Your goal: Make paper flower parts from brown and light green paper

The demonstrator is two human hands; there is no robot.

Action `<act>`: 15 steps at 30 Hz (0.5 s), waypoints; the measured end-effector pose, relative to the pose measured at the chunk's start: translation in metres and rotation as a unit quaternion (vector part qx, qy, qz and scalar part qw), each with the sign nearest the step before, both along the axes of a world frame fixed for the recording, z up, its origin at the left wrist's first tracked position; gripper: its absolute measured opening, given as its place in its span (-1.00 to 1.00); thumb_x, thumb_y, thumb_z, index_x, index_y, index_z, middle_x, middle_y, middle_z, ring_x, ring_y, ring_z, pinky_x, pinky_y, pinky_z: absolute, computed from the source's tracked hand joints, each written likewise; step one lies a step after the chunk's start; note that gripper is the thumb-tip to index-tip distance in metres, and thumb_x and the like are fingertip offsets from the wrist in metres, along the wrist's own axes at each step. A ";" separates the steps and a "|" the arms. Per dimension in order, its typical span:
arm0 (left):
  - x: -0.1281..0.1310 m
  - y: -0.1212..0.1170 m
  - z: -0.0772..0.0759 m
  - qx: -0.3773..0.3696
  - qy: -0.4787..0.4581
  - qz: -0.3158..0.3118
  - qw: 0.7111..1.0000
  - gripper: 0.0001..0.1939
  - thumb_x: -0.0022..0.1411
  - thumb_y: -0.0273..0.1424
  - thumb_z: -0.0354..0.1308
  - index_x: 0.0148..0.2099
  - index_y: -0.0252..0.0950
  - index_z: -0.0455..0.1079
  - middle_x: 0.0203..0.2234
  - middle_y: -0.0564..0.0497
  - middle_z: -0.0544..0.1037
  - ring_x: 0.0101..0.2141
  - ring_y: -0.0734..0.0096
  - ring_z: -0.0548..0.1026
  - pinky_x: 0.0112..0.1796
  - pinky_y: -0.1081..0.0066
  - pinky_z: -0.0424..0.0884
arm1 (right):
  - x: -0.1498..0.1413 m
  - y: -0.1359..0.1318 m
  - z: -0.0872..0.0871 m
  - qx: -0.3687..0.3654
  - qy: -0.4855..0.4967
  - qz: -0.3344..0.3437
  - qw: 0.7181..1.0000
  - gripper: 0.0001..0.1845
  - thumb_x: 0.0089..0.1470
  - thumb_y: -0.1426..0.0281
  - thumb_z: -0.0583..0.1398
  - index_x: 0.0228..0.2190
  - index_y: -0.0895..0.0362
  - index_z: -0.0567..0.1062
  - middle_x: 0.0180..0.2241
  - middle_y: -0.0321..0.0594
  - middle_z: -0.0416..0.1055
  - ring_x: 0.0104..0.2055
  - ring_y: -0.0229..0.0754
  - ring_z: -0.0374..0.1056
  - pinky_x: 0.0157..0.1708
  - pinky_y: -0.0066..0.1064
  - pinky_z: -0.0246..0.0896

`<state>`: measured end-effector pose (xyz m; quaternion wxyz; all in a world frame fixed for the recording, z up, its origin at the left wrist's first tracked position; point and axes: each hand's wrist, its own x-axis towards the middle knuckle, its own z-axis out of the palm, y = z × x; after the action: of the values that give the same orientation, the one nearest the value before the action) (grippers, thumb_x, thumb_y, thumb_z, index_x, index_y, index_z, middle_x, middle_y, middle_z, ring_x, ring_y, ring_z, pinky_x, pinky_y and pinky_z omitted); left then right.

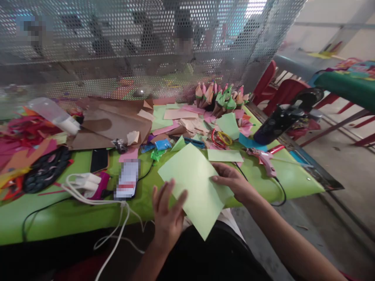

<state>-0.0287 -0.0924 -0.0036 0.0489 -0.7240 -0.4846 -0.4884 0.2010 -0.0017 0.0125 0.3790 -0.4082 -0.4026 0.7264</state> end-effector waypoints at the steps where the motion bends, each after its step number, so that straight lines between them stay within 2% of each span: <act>1: -0.001 0.001 -0.004 -0.030 -0.084 0.025 0.996 -0.40 0.33 -0.52 0.14 0.35 0.01 0.24 0.33 -0.04 0.31 0.31 0.22 0.26 0.30 0.12 0.14 | 0.001 0.001 0.002 0.000 0.007 -0.009 1.000 -0.40 -0.17 0.27 0.47 -0.03 0.03 0.55 -0.14 -0.19 0.61 -0.26 -0.09 0.53 -0.25 -0.29 0.41; 2: -0.001 0.003 -0.007 -0.079 -0.186 0.036 0.979 -0.36 0.33 -0.45 0.17 0.39 0.00 0.17 0.34 -0.07 0.29 0.29 0.19 0.29 0.24 0.13 0.23 | 0.002 0.003 0.003 0.001 0.013 -0.018 1.000 -0.41 -0.16 0.28 0.47 -0.03 0.01 0.55 -0.12 -0.20 0.61 -0.25 -0.09 0.53 -0.24 -0.29 0.42; 3: 0.000 0.006 -0.008 -0.143 -0.296 0.030 0.944 -0.36 0.34 -0.35 0.18 0.41 -0.03 0.13 0.32 -0.10 0.32 0.25 0.16 0.35 0.18 0.14 0.31 | 0.002 0.005 0.005 0.002 0.017 -0.025 1.000 -0.41 -0.17 0.28 0.47 -0.03 0.00 0.56 -0.10 -0.20 0.61 -0.24 -0.09 0.54 -0.24 -0.29 0.42; 4: 0.001 0.010 -0.008 -0.216 -0.401 0.009 0.890 -0.36 0.35 -0.23 0.16 0.41 -0.08 0.12 0.27 -0.14 0.38 0.19 0.13 0.41 0.12 0.14 0.38 | 0.003 0.007 0.006 0.003 0.020 -0.030 0.999 -0.41 -0.18 0.29 0.47 -0.04 0.00 0.56 -0.09 -0.21 0.61 -0.23 -0.10 0.54 -0.24 -0.29 0.43; 5: 0.002 0.014 -0.007 -0.288 -0.490 -0.026 0.823 -0.35 0.34 -0.09 0.14 0.39 -0.13 0.16 0.21 -0.18 0.44 0.13 0.10 0.47 0.06 0.14 0.43 | 0.003 0.010 0.008 0.002 0.021 -0.033 0.999 -0.41 -0.19 0.29 0.47 -0.05 0.00 0.56 -0.09 -0.22 0.61 -0.24 -0.10 0.54 -0.24 -0.30 0.44; 7: 0.005 0.024 -0.004 -0.398 -0.601 -0.103 0.686 -0.25 0.24 0.12 0.12 0.30 -0.24 0.30 0.08 -0.21 0.55 0.03 0.06 0.54 -0.02 0.15 0.48 | 0.002 0.017 0.010 0.002 0.021 -0.032 0.999 -0.39 -0.22 0.29 0.48 -0.05 0.00 0.56 -0.10 -0.22 0.61 -0.27 -0.13 0.54 -0.26 -0.31 0.45; 8: 0.007 0.029 -0.002 -0.429 -0.630 -0.131 0.634 -0.22 0.19 0.17 0.14 0.25 -0.26 0.36 0.03 -0.20 0.59 0.01 0.06 0.56 -0.04 0.17 0.49 | 0.001 0.020 0.012 0.005 0.019 -0.029 0.999 -0.37 -0.23 0.29 0.49 -0.04 0.00 0.55 -0.11 -0.22 0.61 -0.29 -0.14 0.53 -0.27 -0.32 0.45; 9: 0.007 0.034 0.000 -0.441 -0.651 -0.148 0.600 -0.23 0.14 0.17 0.19 0.20 -0.25 0.40 0.00 -0.17 0.61 0.00 0.09 0.57 -0.06 0.20 0.50 | 0.001 0.023 0.013 0.011 0.015 -0.027 0.999 -0.35 -0.24 0.29 0.49 -0.03 0.00 0.55 -0.11 -0.23 0.61 -0.29 -0.14 0.53 -0.27 -0.33 0.46; 10: 0.008 0.038 0.002 -0.437 -0.668 -0.156 0.582 -0.26 0.11 0.15 0.24 0.18 -0.22 0.42 -0.01 -0.13 0.62 -0.01 0.14 0.57 -0.06 0.25 0.50 | 0.001 0.027 0.013 0.019 0.009 -0.023 1.000 -0.33 -0.24 0.28 0.49 -0.01 -0.01 0.54 -0.11 -0.23 0.61 -0.29 -0.14 0.53 -0.27 -0.33 0.46; 11: 0.008 0.043 0.005 -0.420 -0.681 -0.157 0.579 -0.29 0.09 0.11 0.29 0.17 -0.18 0.42 -0.01 -0.09 0.62 -0.01 0.19 0.57 -0.07 0.30 0.50 | 0.001 0.030 0.014 0.030 -0.001 -0.020 0.999 -0.31 -0.24 0.27 0.49 0.01 -0.02 0.53 -0.12 -0.23 0.61 -0.28 -0.13 0.53 -0.27 -0.32 0.46; 13: 0.007 0.050 0.009 -0.370 -0.697 -0.156 0.594 -0.30 0.07 0.05 0.34 0.20 -0.11 0.39 0.03 -0.03 0.61 0.03 0.25 0.55 -0.07 0.37 0.49 | 0.002 0.035 0.013 0.058 -0.022 -0.017 0.998 -0.27 -0.23 0.25 0.48 0.04 -0.03 0.52 -0.12 -0.22 0.61 -0.25 -0.11 0.53 -0.25 -0.30 0.47; 15: 0.007 0.054 0.014 -0.344 -0.695 -0.169 0.609 -0.28 0.06 0.02 0.36 0.23 -0.10 0.37 0.10 -0.03 0.57 0.11 0.20 0.49 -0.04 0.36 0.49 | 0.002 0.040 0.011 0.083 -0.039 -0.012 0.996 -0.26 -0.22 0.24 0.48 0.06 -0.02 0.51 -0.13 -0.22 0.61 -0.20 -0.08 0.52 -0.22 -0.29 0.46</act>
<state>-0.0214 -0.0384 0.0105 -0.6381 -0.2003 -0.3748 -0.6421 0.2034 0.0387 0.0234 0.4040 -0.4078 -0.4710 0.6698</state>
